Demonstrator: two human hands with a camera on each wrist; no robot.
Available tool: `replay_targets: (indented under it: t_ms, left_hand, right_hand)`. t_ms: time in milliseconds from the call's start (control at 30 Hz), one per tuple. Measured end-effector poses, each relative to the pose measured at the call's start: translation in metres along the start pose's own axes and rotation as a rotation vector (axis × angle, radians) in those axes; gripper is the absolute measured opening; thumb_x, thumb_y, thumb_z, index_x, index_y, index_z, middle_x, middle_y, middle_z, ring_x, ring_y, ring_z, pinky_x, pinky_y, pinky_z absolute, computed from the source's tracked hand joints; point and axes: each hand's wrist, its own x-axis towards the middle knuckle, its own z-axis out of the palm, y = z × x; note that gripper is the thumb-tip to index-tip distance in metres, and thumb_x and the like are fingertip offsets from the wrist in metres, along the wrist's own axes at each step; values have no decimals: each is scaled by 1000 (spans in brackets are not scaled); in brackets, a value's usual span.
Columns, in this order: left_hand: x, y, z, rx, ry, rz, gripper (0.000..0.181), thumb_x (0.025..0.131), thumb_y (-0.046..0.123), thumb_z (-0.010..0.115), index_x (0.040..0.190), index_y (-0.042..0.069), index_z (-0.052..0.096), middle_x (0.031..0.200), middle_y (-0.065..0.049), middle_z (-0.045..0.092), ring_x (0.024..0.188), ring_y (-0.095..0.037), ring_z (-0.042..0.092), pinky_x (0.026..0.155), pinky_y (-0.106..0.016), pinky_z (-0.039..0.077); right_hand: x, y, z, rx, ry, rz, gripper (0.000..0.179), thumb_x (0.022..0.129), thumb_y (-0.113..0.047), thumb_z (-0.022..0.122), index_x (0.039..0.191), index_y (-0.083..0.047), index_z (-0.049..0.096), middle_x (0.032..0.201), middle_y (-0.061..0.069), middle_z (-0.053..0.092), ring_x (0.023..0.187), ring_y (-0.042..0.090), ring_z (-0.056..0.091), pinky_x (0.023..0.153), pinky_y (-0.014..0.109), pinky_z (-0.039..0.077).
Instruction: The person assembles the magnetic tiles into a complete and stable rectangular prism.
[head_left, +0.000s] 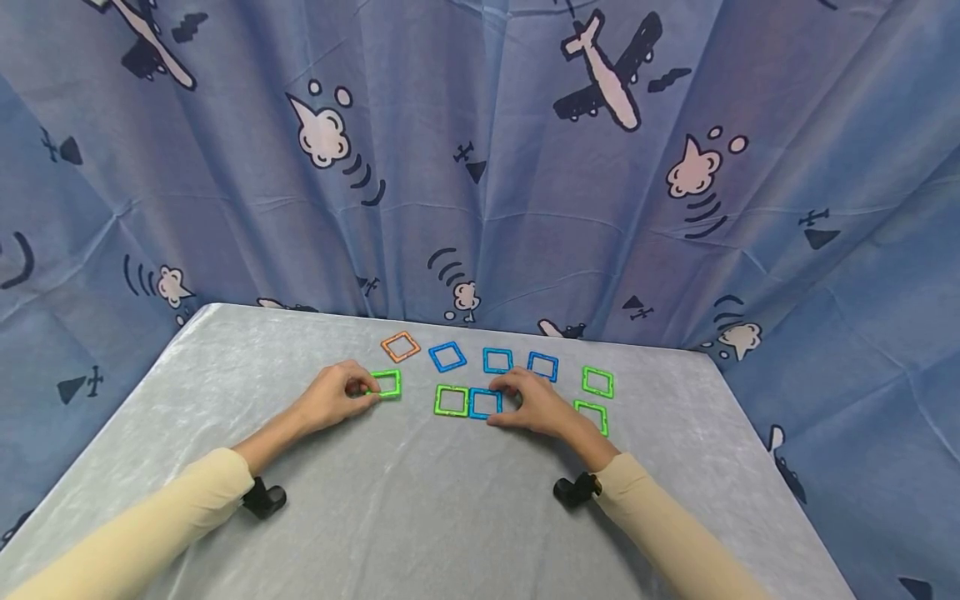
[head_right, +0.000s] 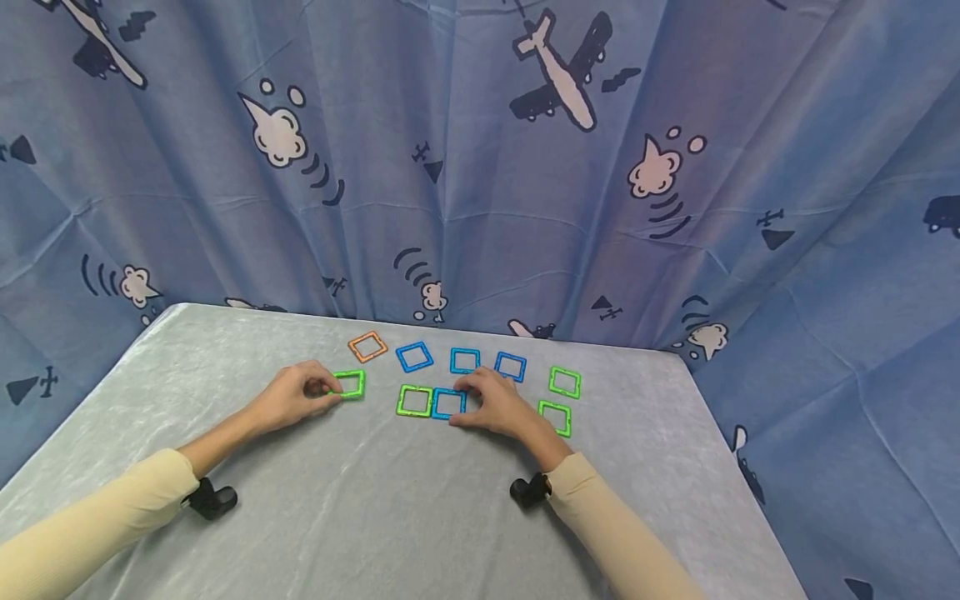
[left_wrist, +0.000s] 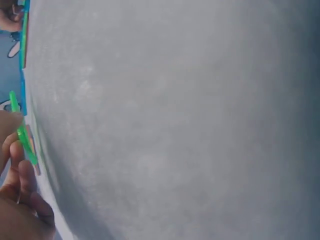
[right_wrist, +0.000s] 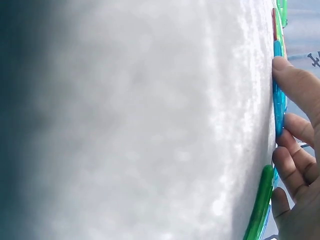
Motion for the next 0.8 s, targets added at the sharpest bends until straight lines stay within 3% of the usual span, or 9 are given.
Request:
replay_targets:
  t_ms: [367,800]
  left_hand:
    - [2,8,-13,-38,21,28,4,90,3,77,94,4,75,88,0,63,79,-20,60,71,-37,50]
    - [3,14,-18,-15,29,-27,5,97,8,69,95,4,72,91,-1,63,81,-17,59,72,-36,49]
  right_hand:
    - [0,0,0,0,5,-14,49,81,-35,89,121,-13,72,112,2,64,99,19,59,88,44,49]
    - [0,-1,0,-12,3,-20,50,81,-35,89,122,-12,72,113,2,63,100,20,58,88,44,49]
